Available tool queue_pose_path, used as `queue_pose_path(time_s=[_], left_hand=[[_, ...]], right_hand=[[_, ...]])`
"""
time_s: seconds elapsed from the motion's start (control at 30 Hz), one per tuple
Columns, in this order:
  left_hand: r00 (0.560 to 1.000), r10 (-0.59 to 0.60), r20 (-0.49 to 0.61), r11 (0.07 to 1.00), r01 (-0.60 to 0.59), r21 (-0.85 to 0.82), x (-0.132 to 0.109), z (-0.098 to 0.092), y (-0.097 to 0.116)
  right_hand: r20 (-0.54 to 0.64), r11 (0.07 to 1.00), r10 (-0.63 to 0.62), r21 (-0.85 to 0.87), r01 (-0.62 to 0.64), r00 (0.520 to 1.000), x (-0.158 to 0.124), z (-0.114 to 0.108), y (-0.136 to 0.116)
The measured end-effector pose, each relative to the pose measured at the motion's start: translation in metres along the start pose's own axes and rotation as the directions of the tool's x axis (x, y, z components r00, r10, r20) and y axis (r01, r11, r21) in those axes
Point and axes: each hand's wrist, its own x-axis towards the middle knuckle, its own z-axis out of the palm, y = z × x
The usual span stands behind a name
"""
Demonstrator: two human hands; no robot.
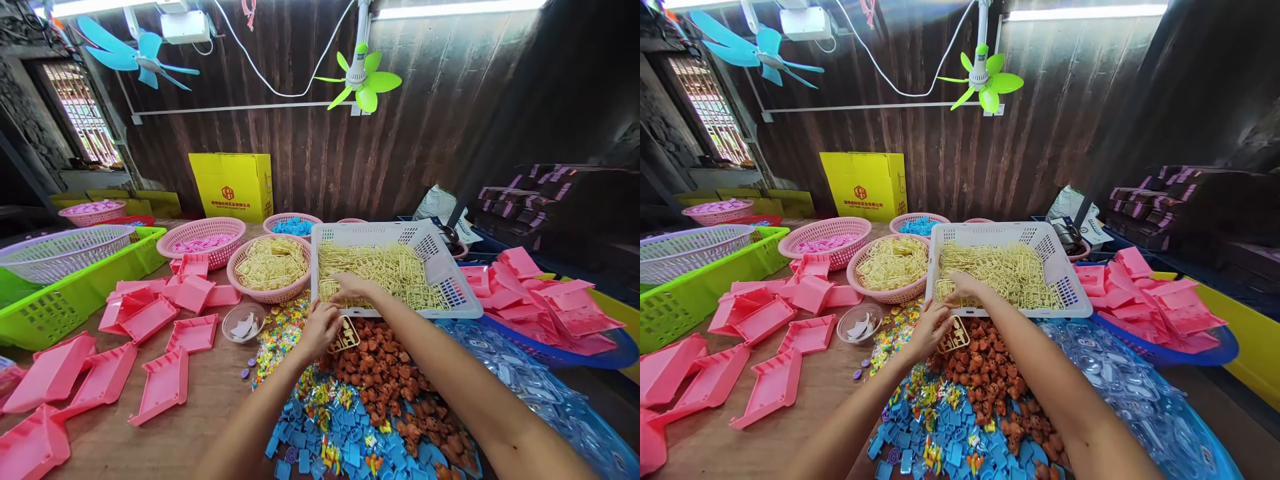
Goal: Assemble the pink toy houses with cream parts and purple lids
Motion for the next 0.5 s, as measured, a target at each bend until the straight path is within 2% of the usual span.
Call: queue_pose_path(time_s=[0.13,0.23,0.3,0.4,0.5], left_hand=[[1.0,0.002,-0.011,1.0,-0.002,0.008,0.011,-0.003,-0.003],[0.999,-0.005,-0.045,1.0,0.006,0.005,0.024,-0.006,-0.006],[0.998,-0.012,-0.069,1.0,0.012,-0.006,0.033,-0.007,-0.006],[0.995,-0.024,-0.099,0.999,0.021,-0.034,0.043,-0.009,-0.006],[0.982,-0.077,-0.17,0.996,0.067,-0.062,0.05,-0.022,-0.014]], right_hand=[[-0.187,0.963,0.024,0.269,0.028,0.982,-0.002,-0.004,0.009],[-0.354,0.859,0.135,0.507,0.069,0.926,-0.003,-0.012,0.018],[-0.418,0.757,0.245,0.647,0.097,0.875,-0.005,-0.02,0.024],[-0.425,0.593,0.401,0.796,0.124,0.811,-0.009,-0.036,0.031],[-0.363,0.449,0.472,0.883,0.135,0.804,-0.021,-0.054,0.03]])
